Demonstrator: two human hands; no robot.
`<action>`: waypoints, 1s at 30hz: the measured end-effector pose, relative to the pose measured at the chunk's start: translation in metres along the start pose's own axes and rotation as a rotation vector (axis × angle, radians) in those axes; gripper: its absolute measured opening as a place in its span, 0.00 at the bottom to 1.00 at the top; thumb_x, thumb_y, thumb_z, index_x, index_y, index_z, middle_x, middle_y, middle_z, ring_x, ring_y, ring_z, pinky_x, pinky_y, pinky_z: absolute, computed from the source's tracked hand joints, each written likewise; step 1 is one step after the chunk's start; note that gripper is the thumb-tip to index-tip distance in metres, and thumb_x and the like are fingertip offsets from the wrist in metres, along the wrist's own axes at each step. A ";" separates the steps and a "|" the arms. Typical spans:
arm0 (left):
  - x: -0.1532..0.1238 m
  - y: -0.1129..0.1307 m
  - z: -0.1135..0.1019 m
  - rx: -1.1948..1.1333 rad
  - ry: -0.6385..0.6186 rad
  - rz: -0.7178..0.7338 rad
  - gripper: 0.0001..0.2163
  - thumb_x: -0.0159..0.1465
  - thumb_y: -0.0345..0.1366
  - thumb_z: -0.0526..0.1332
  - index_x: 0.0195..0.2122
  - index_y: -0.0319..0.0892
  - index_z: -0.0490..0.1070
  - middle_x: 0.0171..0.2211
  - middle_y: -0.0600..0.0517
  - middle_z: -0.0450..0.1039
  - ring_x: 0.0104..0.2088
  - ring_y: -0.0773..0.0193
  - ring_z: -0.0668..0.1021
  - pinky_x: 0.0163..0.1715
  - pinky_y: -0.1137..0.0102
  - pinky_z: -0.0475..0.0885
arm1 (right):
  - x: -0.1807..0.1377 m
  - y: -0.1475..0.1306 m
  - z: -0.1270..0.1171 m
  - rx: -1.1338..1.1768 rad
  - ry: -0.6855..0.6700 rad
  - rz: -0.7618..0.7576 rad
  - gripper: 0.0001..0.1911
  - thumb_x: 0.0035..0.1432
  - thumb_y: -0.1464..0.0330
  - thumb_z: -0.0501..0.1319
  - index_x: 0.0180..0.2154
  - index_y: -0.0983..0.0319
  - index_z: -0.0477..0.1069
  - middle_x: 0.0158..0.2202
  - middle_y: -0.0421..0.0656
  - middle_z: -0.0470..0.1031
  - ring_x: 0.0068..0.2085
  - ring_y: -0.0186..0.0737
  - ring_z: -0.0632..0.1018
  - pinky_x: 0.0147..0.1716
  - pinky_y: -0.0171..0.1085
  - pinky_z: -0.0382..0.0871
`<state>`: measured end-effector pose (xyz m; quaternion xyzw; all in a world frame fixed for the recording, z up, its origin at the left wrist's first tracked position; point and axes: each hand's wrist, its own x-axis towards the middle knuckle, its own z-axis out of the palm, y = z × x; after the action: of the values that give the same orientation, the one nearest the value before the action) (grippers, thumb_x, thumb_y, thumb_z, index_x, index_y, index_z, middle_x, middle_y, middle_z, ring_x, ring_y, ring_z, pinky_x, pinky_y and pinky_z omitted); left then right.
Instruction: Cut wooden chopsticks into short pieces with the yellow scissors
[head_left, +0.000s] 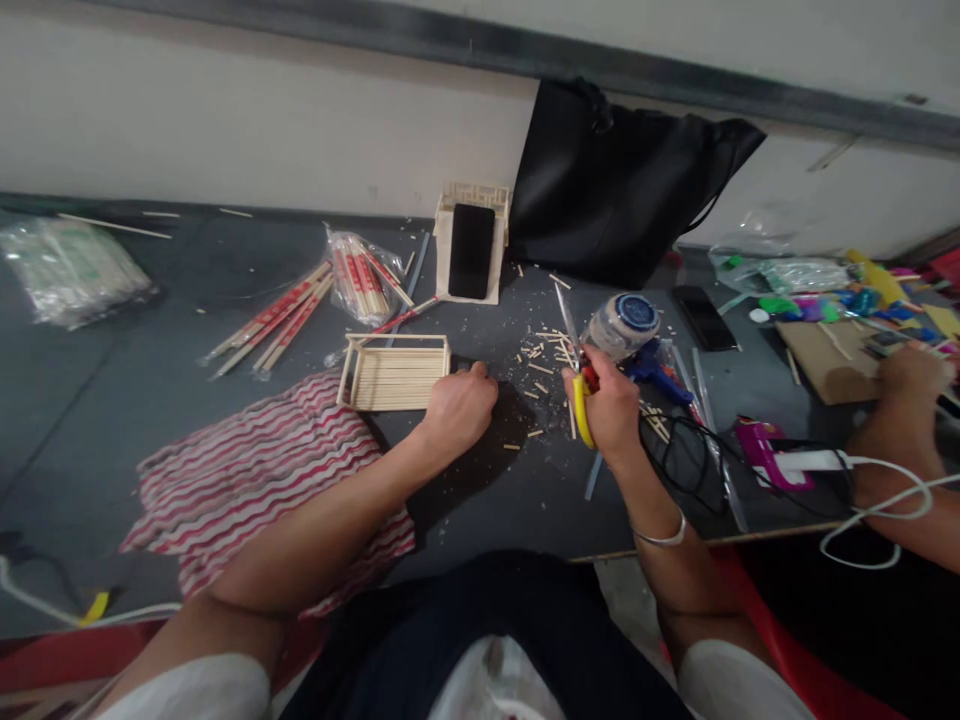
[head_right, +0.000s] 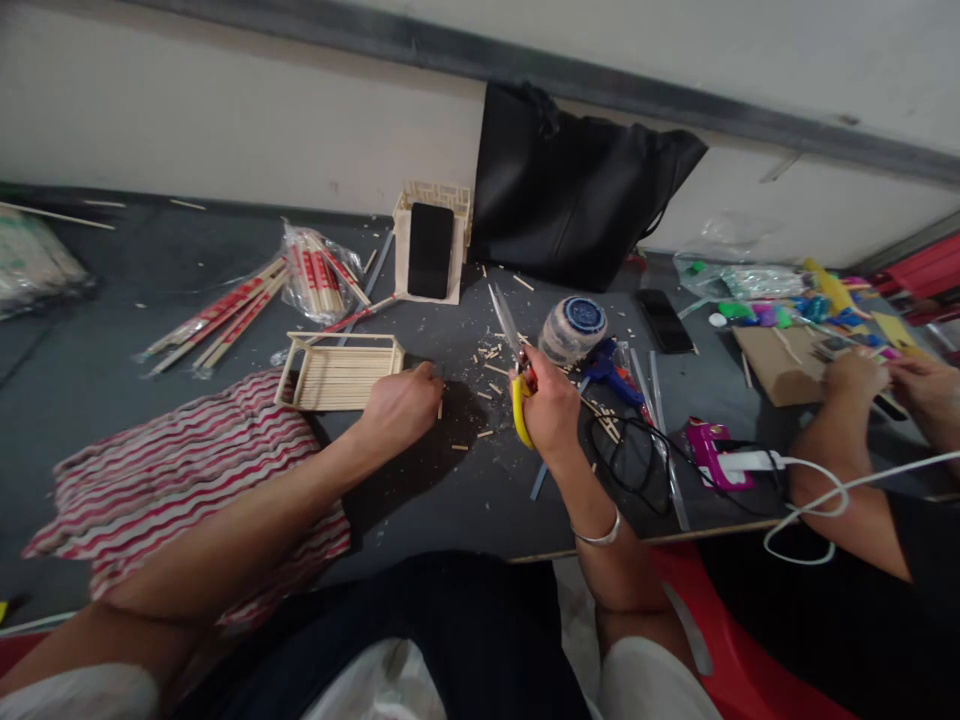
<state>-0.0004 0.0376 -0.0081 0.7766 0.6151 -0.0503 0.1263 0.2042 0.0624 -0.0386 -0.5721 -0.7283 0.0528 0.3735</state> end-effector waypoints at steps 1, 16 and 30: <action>0.000 0.001 0.000 -0.009 0.011 -0.005 0.17 0.65 0.23 0.50 0.43 0.34 0.78 0.42 0.35 0.75 0.39 0.51 0.81 0.31 0.66 0.69 | 0.001 0.003 0.000 -0.022 0.015 0.001 0.15 0.60 0.64 0.60 0.48 0.58 0.77 0.30 0.41 0.79 0.30 0.41 0.77 0.33 0.39 0.70; -0.005 0.002 -0.001 0.008 -0.064 0.053 0.18 0.65 0.21 0.48 0.46 0.34 0.76 0.40 0.36 0.77 0.41 0.49 0.82 0.34 0.64 0.74 | 0.007 0.019 0.029 -0.081 -0.127 -0.131 0.23 0.53 0.76 0.58 0.52 0.60 0.74 0.36 0.45 0.80 0.37 0.45 0.78 0.41 0.42 0.73; 0.005 -0.003 -0.003 -1.191 0.028 -0.012 0.10 0.54 0.22 0.52 0.32 0.42 0.67 0.28 0.56 0.67 0.30 0.66 0.70 0.33 0.71 0.66 | 0.004 0.002 0.021 0.145 -0.059 0.027 0.19 0.58 0.69 0.58 0.51 0.63 0.73 0.38 0.46 0.80 0.36 0.41 0.79 0.39 0.39 0.74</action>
<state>-0.0024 0.0440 -0.0070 0.5692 0.5432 0.3131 0.5319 0.1931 0.0740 -0.0529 -0.5518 -0.7253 0.1271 0.3917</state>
